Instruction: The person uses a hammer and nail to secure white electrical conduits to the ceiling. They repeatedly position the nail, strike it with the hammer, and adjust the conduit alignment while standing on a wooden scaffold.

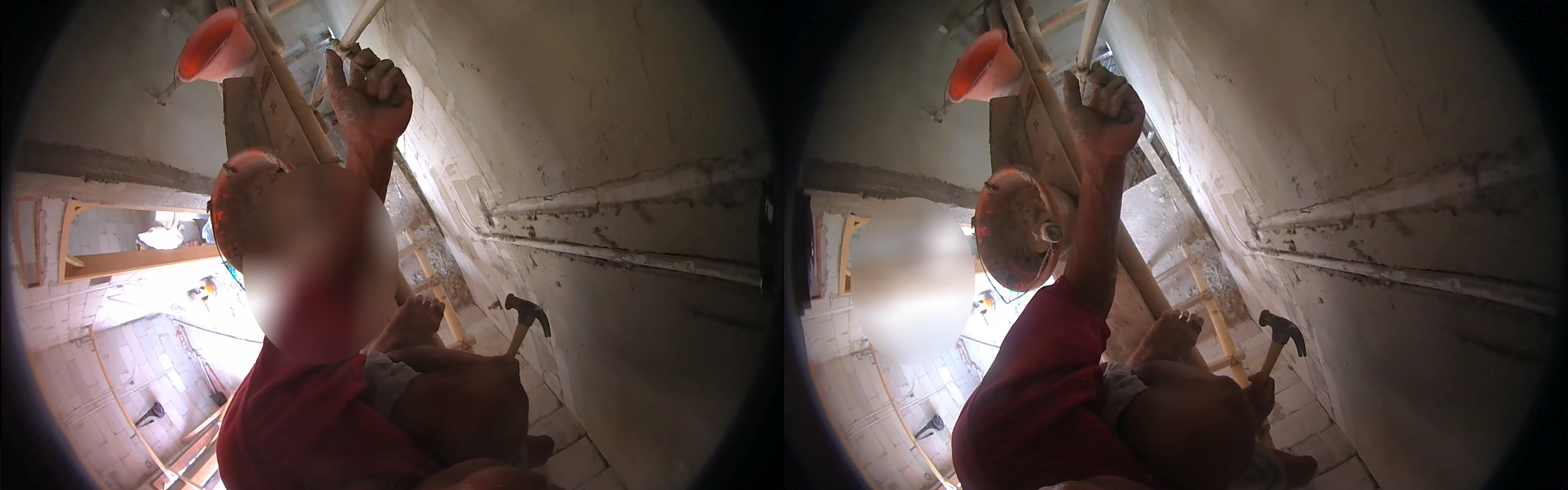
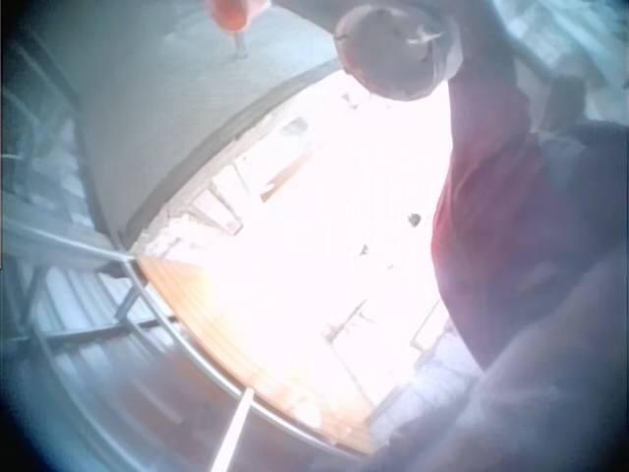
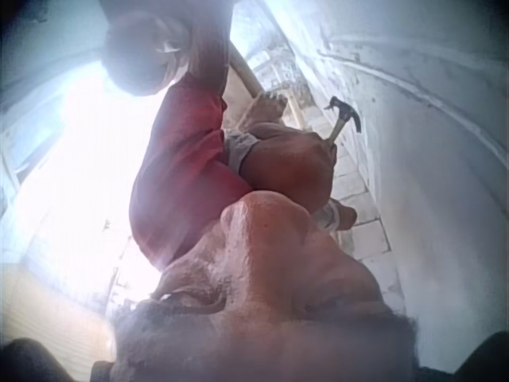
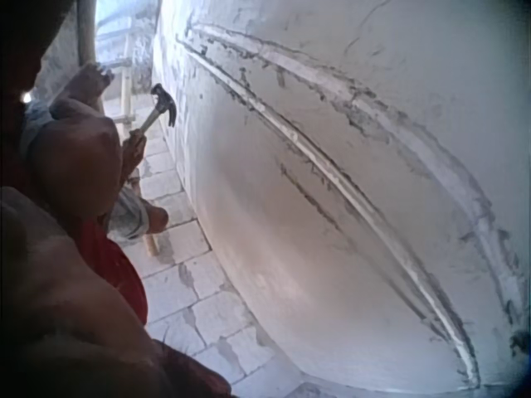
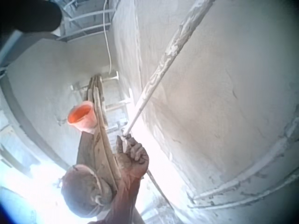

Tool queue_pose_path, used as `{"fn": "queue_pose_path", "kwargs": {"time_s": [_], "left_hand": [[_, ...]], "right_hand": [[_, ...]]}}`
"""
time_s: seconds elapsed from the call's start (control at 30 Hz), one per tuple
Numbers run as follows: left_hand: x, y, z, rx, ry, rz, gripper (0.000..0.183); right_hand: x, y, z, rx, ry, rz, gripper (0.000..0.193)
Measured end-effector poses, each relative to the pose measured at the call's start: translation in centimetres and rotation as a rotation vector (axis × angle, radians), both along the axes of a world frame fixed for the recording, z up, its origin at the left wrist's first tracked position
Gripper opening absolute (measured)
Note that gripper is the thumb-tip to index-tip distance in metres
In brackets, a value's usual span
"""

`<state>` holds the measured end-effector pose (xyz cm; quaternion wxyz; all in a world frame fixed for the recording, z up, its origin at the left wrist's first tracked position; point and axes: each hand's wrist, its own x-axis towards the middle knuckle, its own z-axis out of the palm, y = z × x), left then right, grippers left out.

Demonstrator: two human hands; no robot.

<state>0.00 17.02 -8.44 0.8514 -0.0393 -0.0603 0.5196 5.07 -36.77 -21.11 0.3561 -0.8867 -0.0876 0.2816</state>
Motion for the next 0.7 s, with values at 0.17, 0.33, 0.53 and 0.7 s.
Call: {"fn": "queue_pose_path", "kwargs": {"time_s": [0.17, 0.33, 0.53, 0.7], "left_hand": [[-0.3, -0.9, 0.8, -0.054, 0.076, -0.006, 0.023], [0.1, -0.3, -1.9, -0.023, 0.074, -0.056, 0.015], [0.4, -5.9, -5.9, 0.056, 0.286, -0.222, 0.018], [3.9, -18.4, -5.5, 0.289, 0.876, -0.587, 0.035]], "right_hand": [[0.1, -1.5, -1.6, 0.019, -0.028, 0.043, 0.024], [-0.6, -0.1, 0.5, 0.037, 0.089, -0.060, 0.023], [-0.7, -0.8, 0.8, 0.083, -0.434, 0.309, 0.032], [0.1, 3.1, 9.7, -0.001, -0.098, -0.175, 0.031]]}}
